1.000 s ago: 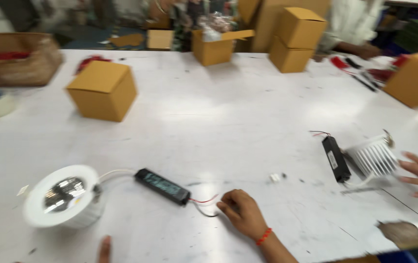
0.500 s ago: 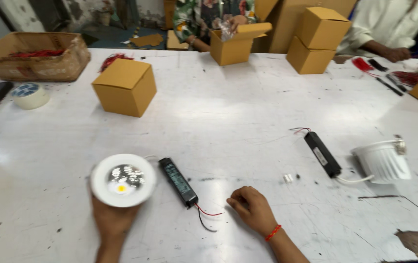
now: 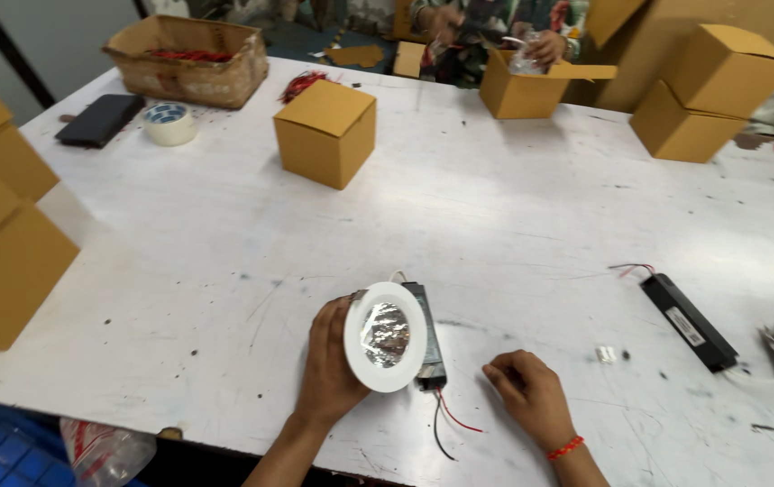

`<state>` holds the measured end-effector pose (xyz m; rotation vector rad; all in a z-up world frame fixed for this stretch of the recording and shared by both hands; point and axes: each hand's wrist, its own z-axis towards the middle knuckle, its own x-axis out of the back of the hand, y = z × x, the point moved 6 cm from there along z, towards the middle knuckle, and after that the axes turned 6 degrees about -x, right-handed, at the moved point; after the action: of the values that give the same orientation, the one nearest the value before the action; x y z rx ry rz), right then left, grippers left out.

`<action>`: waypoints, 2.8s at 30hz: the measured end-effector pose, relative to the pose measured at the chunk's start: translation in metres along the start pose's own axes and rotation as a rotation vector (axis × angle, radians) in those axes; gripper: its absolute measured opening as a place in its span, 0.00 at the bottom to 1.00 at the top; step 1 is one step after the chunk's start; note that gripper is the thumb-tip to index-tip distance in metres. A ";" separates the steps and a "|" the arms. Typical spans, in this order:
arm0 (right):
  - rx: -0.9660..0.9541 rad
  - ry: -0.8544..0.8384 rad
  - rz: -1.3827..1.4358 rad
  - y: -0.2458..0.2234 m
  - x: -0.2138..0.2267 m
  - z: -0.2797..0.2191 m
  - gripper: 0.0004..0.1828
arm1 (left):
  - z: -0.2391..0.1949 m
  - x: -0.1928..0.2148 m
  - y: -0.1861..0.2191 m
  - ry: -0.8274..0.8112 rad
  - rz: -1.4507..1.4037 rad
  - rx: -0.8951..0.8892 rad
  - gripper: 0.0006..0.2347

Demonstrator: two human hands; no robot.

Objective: The person assembles LED light fixtures by connecting wires to drivers and attaching connectors. They handle multiple light units and drivers, twisting wires and inserting connectors, then place the assembled units on the table.

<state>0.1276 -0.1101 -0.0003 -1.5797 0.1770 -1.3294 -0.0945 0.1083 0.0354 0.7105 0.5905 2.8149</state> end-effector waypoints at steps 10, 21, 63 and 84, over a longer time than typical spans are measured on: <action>-0.036 -0.008 -0.035 0.000 0.002 -0.004 0.10 | 0.001 -0.002 -0.011 0.005 -0.163 0.138 0.54; -0.022 -0.031 -0.065 -0.003 0.002 -0.003 0.09 | 0.008 0.004 -0.019 0.013 -0.402 0.462 0.56; -0.044 -0.127 -0.070 -0.008 0.007 -0.005 0.12 | 0.064 -0.009 -0.043 -0.498 0.119 0.869 0.59; -0.017 -0.119 -0.088 -0.008 0.007 -0.003 0.12 | 0.059 -0.009 -0.034 -0.469 0.160 0.800 0.61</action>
<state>0.1235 -0.1125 0.0100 -1.6921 0.0462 -1.2995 -0.0553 0.1566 0.0645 1.5361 1.6224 2.3217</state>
